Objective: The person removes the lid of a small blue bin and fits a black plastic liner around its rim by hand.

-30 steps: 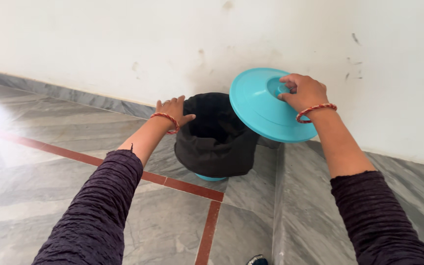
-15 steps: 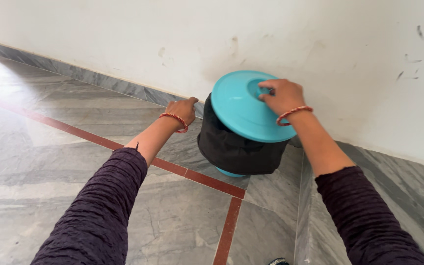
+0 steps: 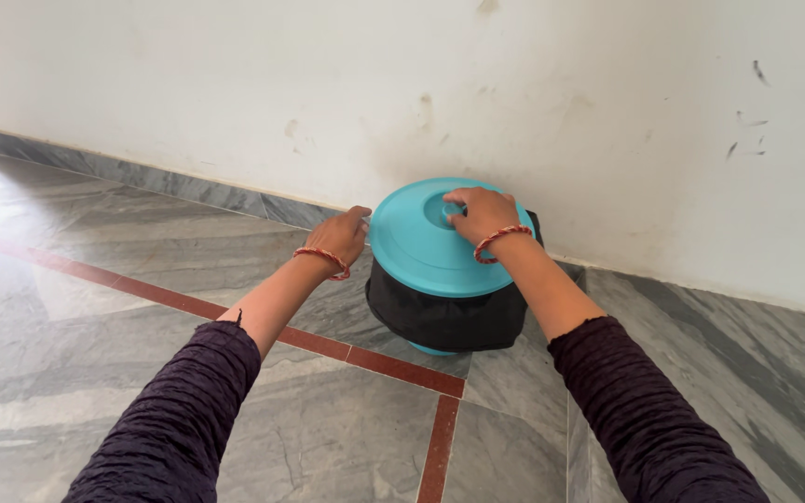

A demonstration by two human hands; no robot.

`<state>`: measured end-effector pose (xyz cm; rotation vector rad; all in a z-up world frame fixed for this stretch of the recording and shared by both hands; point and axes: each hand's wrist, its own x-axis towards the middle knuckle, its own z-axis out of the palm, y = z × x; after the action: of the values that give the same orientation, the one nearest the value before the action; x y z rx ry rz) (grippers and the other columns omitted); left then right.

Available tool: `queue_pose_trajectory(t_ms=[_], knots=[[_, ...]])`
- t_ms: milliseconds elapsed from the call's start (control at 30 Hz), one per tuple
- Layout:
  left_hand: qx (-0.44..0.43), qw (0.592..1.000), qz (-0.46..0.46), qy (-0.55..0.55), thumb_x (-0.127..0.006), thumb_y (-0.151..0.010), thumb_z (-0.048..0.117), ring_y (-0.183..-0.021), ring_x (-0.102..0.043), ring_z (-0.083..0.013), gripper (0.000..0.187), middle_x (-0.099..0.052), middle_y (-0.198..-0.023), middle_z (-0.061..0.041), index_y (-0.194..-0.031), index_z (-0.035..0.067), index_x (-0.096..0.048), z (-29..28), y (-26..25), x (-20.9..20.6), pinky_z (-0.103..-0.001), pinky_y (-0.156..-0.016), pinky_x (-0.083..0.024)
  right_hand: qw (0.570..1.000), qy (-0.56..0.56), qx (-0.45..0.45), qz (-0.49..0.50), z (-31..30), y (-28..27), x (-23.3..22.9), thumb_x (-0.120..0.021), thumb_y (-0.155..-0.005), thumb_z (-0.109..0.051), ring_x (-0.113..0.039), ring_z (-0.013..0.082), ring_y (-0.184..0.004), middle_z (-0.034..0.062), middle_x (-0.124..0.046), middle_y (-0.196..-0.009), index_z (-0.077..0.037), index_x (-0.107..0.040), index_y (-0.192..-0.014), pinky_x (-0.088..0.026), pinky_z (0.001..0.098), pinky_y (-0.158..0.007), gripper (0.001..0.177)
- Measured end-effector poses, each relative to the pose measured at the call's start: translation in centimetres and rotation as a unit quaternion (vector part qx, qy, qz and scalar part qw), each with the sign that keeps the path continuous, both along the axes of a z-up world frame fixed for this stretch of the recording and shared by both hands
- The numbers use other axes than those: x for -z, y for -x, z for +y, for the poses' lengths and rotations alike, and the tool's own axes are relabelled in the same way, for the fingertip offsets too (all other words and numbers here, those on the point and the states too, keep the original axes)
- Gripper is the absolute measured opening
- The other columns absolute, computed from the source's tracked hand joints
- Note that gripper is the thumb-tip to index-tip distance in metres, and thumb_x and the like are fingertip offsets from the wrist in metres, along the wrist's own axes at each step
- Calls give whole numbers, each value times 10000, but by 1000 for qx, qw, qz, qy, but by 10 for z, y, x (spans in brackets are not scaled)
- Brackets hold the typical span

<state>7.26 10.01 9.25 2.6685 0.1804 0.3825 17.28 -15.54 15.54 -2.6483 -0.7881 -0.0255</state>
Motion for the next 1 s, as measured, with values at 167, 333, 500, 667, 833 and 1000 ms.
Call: queue_pose_trajectory(t_ms=[167, 333, 500, 667, 833, 1000], knots=[[-49, 996, 76, 25, -498, -1001, 372, -1169, -645, -353, 447, -720, -1217, -127, -1381, 145, -561, -15, -3, -17, -494, -1004, -484, 989, -148, 18, 11, -27, -9, 2, -686, -897, -338, -661, 260, -1164, 77, -687, -1295, -167, -667, -1310, -525, 421, -977, 447], [-90, 991, 88, 40, -525, -993, 386, -1234, -609, -366, 467, -675, -1290, -163, -1379, 131, -586, -9, -27, 1, -490, -1041, -470, 990, -74, 116, -37, -74, -28, 25, -690, -931, -337, -650, 314, -1149, 114, -675, -1293, -128, -694, -1282, -519, 439, -960, 408], [-198, 956, 189, 103, -573, -977, 266, -1017, -715, -430, 366, -734, -1107, -264, -1134, -1, -767, 21, -86, 48, -469, -848, -550, 981, -95, 149, 79, -102, -46, 59, -718, -902, -355, -712, 266, -1056, 104, -754, -1149, -113, -722, -1247, -546, 388, -938, 422], [-188, 947, 229, 124, -549, -969, 209, -842, -782, -334, 319, -772, -922, -233, -1016, -16, -770, 35, -113, 88, -422, -689, -571, 923, -245, 188, 230, -112, -47, 69, -711, -911, -250, -720, 205, -847, 120, -767, -1018, -48, -711, -1233, -587, 368, -723, 379], [-265, 927, 141, 224, -646, -959, 358, -705, -757, -264, 325, -760, -810, -148, -955, 58, -770, -1, -82, 36, -400, -662, -582, 892, -294, 200, 280, -115, -47, 65, -715, -922, -213, -688, 198, -864, 110, -740, -1057, -25, -724, -1201, -583, 358, -703, 336], [-238, 940, 214, 118, -680, -963, 471, -680, -740, -217, 443, -757, -761, -96, -903, 53, -815, -30, -60, 4, -381, -657, -573, 869, -307, 226, 315, -118, -45, 63, -703, -943, -211, -688, 213, -895, 130, -724, -1118, -25, -696, -1235, -582, 375, -725, 347]])
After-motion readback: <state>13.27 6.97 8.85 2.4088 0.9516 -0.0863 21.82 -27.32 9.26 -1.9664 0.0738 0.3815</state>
